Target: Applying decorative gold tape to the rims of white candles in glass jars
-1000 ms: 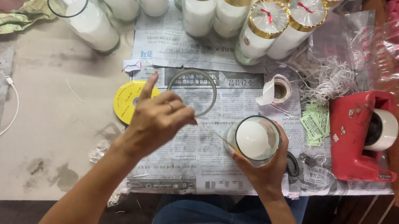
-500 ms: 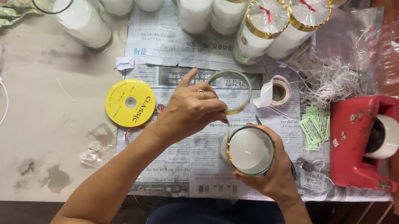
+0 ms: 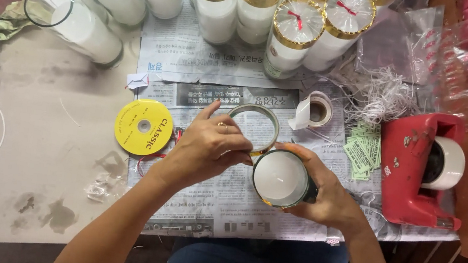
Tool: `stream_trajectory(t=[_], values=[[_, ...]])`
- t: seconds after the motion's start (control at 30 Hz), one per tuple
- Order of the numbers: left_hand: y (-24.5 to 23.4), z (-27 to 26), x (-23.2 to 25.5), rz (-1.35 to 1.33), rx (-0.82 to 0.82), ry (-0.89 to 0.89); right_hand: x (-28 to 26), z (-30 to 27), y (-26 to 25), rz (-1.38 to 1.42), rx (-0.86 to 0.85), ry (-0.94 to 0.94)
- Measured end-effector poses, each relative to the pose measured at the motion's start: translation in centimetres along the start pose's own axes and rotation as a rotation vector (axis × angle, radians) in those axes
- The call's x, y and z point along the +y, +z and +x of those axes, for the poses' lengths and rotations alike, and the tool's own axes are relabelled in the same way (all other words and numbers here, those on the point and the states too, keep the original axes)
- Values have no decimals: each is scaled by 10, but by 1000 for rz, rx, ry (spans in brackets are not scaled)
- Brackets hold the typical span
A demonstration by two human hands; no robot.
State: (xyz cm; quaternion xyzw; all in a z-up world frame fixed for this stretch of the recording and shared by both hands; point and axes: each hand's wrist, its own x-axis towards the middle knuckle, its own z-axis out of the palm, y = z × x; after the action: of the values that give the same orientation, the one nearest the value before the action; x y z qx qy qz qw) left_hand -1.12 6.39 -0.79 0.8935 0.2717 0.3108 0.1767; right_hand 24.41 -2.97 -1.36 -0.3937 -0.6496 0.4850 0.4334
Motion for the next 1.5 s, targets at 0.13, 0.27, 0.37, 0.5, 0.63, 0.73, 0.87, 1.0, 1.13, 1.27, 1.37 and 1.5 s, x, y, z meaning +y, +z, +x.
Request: stream_trajectory(t=[0.13,0.27,0.37,0.5,0.63,0.73,0.87,1.0,1.13,1.27,1.37,1.5], values=[[-7,2,9,16,1,-9,3,-24,17,-145,18,19],[-13,5,14,27,-74,-2,-1,-38,56,-405,433,175],[-6,-5,20,22,-21,-1,21,-39,42,-283,428,168],[4,-28,66,172,123,-8,20,-15,-7,54,38,136],[16,-41,81,264,239,-54,9,-5,-6,122,-48,154],[17,-39,80,258,278,-56,16,-21,25,-4,94,78],[18,-41,78,272,287,-30,16,-35,86,-232,609,14],[15,-42,79,312,263,-14,26,-28,95,-379,781,-39],[-3,-56,54,296,233,-14,23,-27,88,-391,765,-79],[-49,-50,5,435,168,118,25,-33,78,-370,700,-103],[-52,-34,-10,360,198,95,31,-38,72,-329,637,-115],[-20,-11,-33,209,210,107,27,-37,65,-250,516,-98]])
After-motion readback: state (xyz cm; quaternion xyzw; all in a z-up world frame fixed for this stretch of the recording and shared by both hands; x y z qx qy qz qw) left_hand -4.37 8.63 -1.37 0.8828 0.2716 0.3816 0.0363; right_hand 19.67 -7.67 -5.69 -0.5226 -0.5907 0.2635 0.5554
